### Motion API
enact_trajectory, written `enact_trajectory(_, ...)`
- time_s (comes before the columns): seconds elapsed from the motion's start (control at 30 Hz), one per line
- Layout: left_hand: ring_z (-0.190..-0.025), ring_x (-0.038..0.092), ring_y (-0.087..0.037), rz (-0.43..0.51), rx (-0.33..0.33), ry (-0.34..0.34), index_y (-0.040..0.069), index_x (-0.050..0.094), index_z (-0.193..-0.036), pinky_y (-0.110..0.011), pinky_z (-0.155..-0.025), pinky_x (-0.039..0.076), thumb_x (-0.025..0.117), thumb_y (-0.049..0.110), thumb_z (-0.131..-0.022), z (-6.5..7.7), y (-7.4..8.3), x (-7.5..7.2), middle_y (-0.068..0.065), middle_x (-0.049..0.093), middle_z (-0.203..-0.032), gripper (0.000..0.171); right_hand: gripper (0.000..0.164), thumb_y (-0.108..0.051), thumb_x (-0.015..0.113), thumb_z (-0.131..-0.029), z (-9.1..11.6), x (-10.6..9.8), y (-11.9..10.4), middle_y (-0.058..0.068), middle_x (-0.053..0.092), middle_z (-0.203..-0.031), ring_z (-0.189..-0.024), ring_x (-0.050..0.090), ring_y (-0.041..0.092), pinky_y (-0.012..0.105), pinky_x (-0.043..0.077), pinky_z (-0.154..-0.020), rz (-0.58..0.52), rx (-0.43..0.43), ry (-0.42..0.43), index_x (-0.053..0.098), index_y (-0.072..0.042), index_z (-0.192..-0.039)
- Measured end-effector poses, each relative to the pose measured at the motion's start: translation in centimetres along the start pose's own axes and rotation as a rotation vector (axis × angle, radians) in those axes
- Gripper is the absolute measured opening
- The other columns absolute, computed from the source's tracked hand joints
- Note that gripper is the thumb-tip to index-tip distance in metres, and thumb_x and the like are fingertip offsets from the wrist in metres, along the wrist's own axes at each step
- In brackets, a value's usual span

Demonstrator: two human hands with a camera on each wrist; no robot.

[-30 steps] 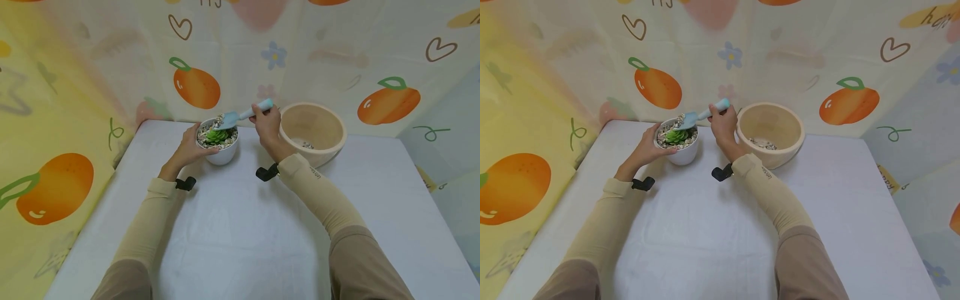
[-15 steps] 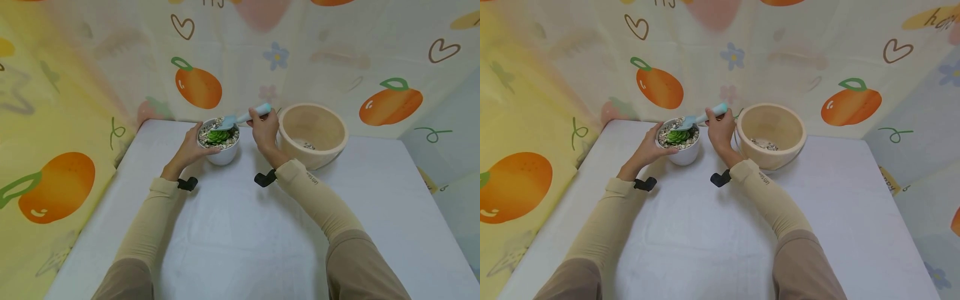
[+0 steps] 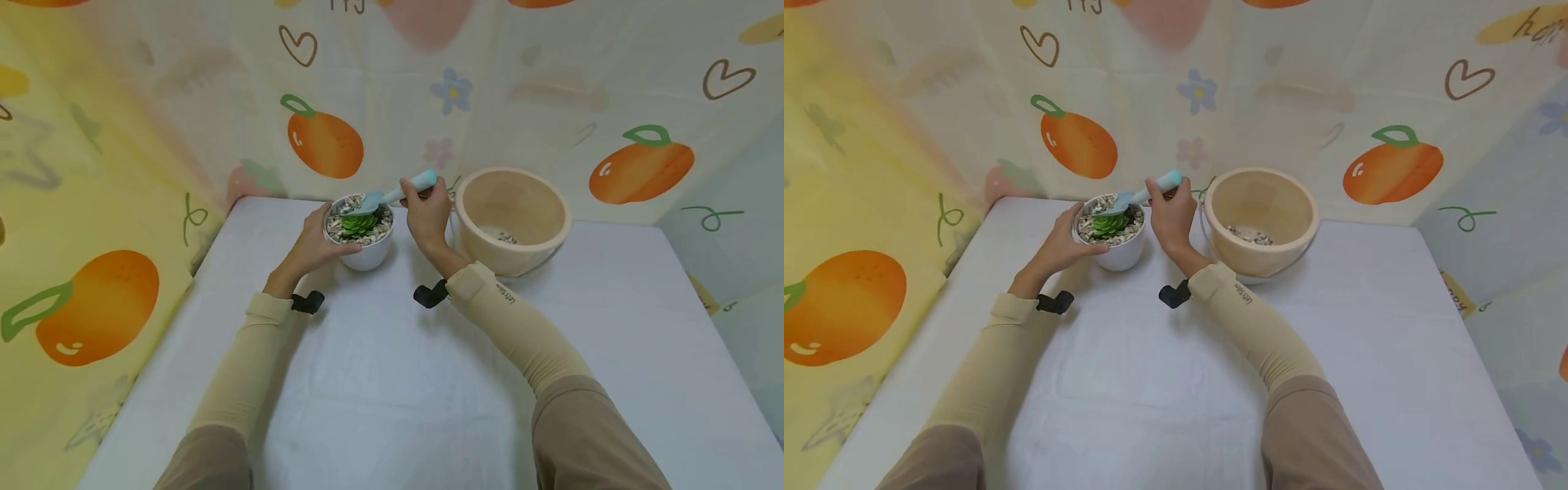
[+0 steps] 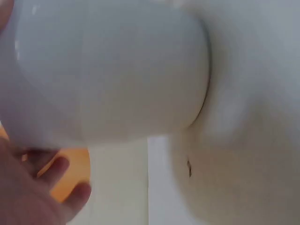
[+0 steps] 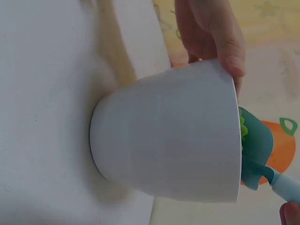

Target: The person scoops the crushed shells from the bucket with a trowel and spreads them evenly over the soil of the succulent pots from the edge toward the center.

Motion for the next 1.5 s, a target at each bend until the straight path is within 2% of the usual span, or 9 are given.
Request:
enact_trajectory(0.17, -0.149, 0.018, -0.034, 0.055, -0.026, -0.045, 0.012, 0.009, -0.158, -0.058, -0.118, 0.020, 0.085, 0.044, -0.071, -0.3, -0.5, 0.1, -0.015, 0.016, -0.162, 0.119, 0.031, -0.020, 0.064, -0.095, 0.3, 0.4, -0.1, 0.021, 0.065, -0.097, -0.088, 0.068, 0.037, 0.039, 0.059, -0.082, -0.032, -0.013, -0.012, 0.051, 0.005, -0.108)
enact_trajectory(0.4, -0.143, 0.026, -0.032, 0.096, 0.009, 0.066, 0.012, 0.020, -0.155, -0.057, -0.115, 0.026, 0.086, 0.047, -0.069, 0.3, -0.4, 0.3, -0.015, 0.028, -0.156, 0.114, 0.034, -0.023, 0.066, -0.093, 0.9, 0.8, -0.8, 0.021, 0.066, -0.094, -0.084, 0.068, 0.037, 0.034, 0.059, -0.078, -0.012, -0.077, -0.008, 0.050, 0.004, -0.106)
enact_trajectory(0.57, -0.140, 0.029, -0.034, 0.034, 0.009, 0.144, 0.008, 0.023, -0.153, -0.057, -0.112, 0.030, 0.085, 0.053, -0.067, 1.1, 0.2, 0.6, -0.018, 0.033, -0.152, 0.115, 0.032, -0.023, 0.069, -0.091, 1.3, 1.0, -1.3, 0.021, 0.066, -0.089, -0.081, 0.069, 0.035, 0.033, 0.058, -0.074, -0.029, -0.141, -0.006, 0.050, 0.001, -0.101)
enact_trajectory(0.67, -0.141, 0.028, -0.036, -0.011, 0.002, 0.152, 0.007, 0.022, -0.153, -0.059, -0.112, 0.030, 0.083, 0.057, -0.066, 1.4, 0.3, 0.7, -0.019, 0.032, -0.152, 0.118, 0.031, -0.024, 0.072, -0.090, 1.4, 1.1, -1.8, 0.020, 0.067, -0.084, -0.075, 0.068, 0.030, 0.028, 0.056, -0.070, -0.020, -0.186, 0.001, 0.050, -0.003, -0.095)
enact_trajectory(0.83, -0.143, 0.023, -0.035, -0.017, 0.014, 0.085, 0.007, 0.019, -0.154, -0.060, -0.113, 0.027, 0.084, 0.055, -0.067, 1.0, 0.1, 0.3, -0.018, 0.027, -0.156, 0.119, 0.034, -0.027, 0.074, -0.087, 1.8, 1.4, -2.4, 0.016, 0.067, -0.078, -0.066, 0.063, 0.020, 0.022, 0.049, -0.060, 0.043, -0.259, -0.004, 0.048, -0.005, -0.089)
enact_trajectory(1.03, -0.148, 0.017, -0.035, 0.031, 0.006, -0.006, 0.010, 0.010, -0.157, -0.058, -0.118, 0.021, 0.083, 0.053, -0.069, 0.2, -0.4, 0.6, -0.016, 0.018, -0.161, 0.122, 0.037, -0.026, 0.075, -0.087, 2.2, 1.9, -2.9, 0.015, 0.067, -0.078, -0.067, 0.066, 0.021, 0.022, 0.048, -0.058, 0.093, -0.312, -0.043, 0.046, -0.004, -0.088)
enact_trajectory(1.17, -0.145, 0.023, -0.034, 0.045, 0.000, 0.056, 0.010, 0.015, -0.156, -0.058, -0.116, 0.024, 0.085, 0.051, -0.068, 0.4, -0.5, 0.7, -0.015, 0.025, -0.158, 0.119, 0.038, -0.026, 0.076, -0.085, 2.4, 1.9, -3.3, 0.014, 0.068, -0.078, -0.070, 0.069, 0.022, 0.024, 0.053, -0.063, 0.138, -0.340, -0.043, 0.046, -0.004, -0.087)
enact_trajectory(1.33, -0.141, 0.028, -0.036, -0.040, -0.028, 0.156, 0.007, 0.019, -0.154, -0.061, -0.112, 0.025, 0.081, 0.061, -0.067, 1.2, 0.2, 0.8, -0.017, 0.032, -0.153, 0.120, 0.038, -0.022, 0.078, -0.084, 2.6, 1.8, -4.2, 0.016, 0.069, -0.078, -0.072, 0.072, 0.023, 0.029, 0.058, -0.067, 0.167, -0.424, -0.027, 0.047, 0.000, -0.086)
enact_trajectory(1.5, -0.141, 0.025, -0.037, -0.076, -0.023, 0.150, 0.005, 0.019, -0.153, -0.063, -0.111, 0.023, 0.081, 0.059, -0.068, 1.4, 0.7, 0.7, -0.019, 0.031, -0.153, 0.119, 0.038, -0.021, 0.079, -0.083, 2.7, 1.9, -4.5, 0.016, 0.070, -0.076, -0.070, 0.072, 0.024, 0.030, 0.058, -0.065, 0.173, -0.462, -0.037, 0.047, 0.000, -0.085)
Point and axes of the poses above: each hand's wrist, its own z-axis away from the middle knuckle, its own x-axis out of the palm, y = z × x, the point moved 8 cm from there along -z, towards the middle knuckle
